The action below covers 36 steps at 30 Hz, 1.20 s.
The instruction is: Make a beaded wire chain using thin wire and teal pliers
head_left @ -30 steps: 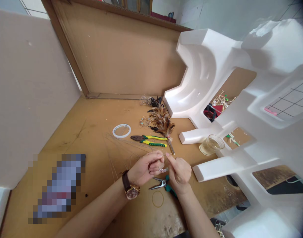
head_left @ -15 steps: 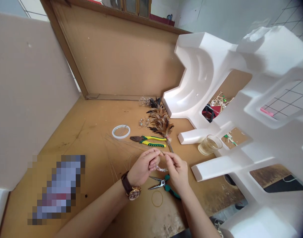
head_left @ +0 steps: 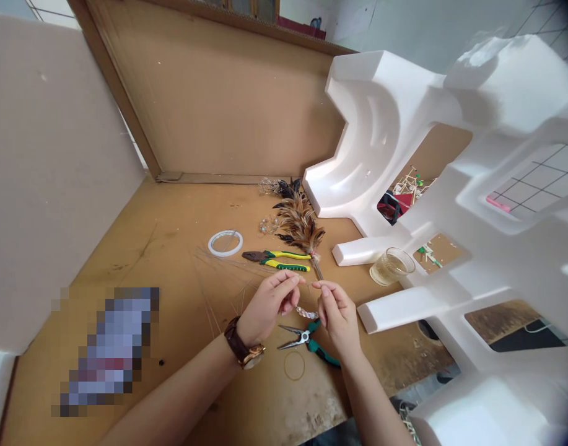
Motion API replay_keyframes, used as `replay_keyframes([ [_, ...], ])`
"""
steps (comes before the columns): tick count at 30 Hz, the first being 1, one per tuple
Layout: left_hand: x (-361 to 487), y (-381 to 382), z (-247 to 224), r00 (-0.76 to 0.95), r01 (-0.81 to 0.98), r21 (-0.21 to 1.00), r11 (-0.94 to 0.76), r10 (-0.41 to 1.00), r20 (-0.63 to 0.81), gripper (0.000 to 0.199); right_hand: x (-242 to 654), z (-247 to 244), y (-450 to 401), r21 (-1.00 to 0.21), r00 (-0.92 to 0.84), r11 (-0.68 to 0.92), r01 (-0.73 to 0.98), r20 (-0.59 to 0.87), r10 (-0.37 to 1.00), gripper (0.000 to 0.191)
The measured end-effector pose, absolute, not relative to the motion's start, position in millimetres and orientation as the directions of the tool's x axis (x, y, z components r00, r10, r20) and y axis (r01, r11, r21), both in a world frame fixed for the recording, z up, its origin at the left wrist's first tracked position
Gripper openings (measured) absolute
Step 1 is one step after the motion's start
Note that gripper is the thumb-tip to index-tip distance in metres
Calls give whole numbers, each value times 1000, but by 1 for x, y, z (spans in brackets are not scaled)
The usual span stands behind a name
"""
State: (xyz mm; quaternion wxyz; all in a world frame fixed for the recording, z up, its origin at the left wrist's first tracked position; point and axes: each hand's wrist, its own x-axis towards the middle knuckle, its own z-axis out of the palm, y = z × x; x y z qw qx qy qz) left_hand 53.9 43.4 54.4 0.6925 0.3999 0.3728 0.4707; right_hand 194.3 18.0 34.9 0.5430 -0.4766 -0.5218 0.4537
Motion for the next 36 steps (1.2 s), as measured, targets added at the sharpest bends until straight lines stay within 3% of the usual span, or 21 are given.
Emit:
replay_keyframes([
  [7,52,45,52,273,-597,742,305,947,-169,16,193,20,9,-854,211,502,135,520,828,17],
  [10,53,42,57,368,-729,564,388,917,-156,10,190,20,10,-855,188,504,125,519,834,16],
  [12,54,40,60,391,-753,523,399,911,-131,10,186,24,10,-891,159,452,43,453,877,17],
  [15,57,38,59,311,-654,710,263,948,-65,14,181,32,11,-929,126,345,-133,329,936,19],
  [17,59,38,56,236,-497,860,120,972,0,16,181,36,11,-947,96,244,-210,229,969,21],
  [19,59,39,52,196,-355,934,21,979,52,19,183,40,13,-965,42,128,-230,122,992,22],
  [27,58,30,53,239,-196,974,-115,958,161,17,200,51,17,-959,-178,-88,-269,-40,983,26],
  [36,60,29,50,225,-163,980,-115,963,150,14,201,60,18,-911,-259,-230,-343,-144,955,24],
])
